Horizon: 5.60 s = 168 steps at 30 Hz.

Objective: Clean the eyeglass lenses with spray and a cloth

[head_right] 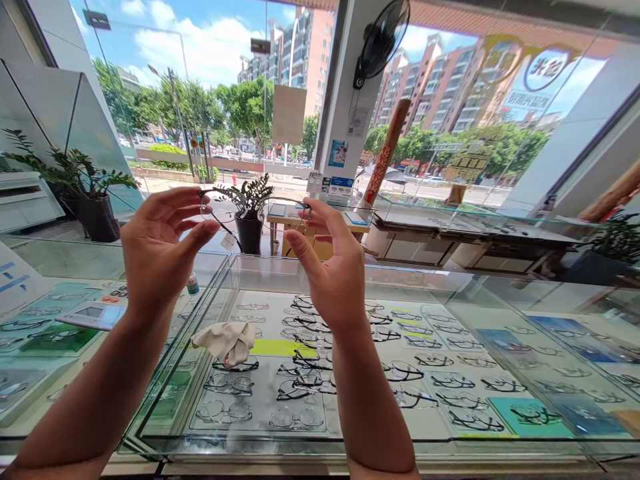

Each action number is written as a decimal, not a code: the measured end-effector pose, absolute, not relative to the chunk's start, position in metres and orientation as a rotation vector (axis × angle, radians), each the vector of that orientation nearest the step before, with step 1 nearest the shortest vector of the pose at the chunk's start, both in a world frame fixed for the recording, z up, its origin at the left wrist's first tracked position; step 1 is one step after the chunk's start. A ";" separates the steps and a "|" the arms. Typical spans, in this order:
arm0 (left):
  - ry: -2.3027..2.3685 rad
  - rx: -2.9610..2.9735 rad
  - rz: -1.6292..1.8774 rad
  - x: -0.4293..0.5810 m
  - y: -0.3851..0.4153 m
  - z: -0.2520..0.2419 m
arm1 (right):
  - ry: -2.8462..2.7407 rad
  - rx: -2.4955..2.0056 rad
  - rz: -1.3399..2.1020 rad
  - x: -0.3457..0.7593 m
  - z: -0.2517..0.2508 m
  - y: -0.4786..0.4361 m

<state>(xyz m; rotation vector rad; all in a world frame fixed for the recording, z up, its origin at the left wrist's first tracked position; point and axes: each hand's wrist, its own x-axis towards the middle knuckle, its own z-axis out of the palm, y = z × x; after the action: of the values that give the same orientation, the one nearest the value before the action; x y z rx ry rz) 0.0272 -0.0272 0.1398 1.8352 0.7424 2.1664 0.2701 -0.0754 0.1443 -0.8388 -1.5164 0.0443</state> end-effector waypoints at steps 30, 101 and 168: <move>0.838 2.041 2.343 0.034 -0.031 0.136 | -1.483 -0.897 0.083 0.272 0.143 -0.067; 0.922 2.002 2.134 0.025 -0.010 0.134 | -1.515 -0.949 -0.069 0.263 0.140 -0.074; 0.785 2.027 1.978 0.004 0.001 0.144 | -1.477 -0.863 -0.042 0.251 0.138 -0.075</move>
<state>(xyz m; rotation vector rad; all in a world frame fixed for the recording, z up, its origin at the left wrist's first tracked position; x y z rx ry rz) 0.0037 0.0011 0.1437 2.0271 0.7850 1.9783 0.2512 -0.0747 0.1384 -0.8629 -1.4769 -0.0419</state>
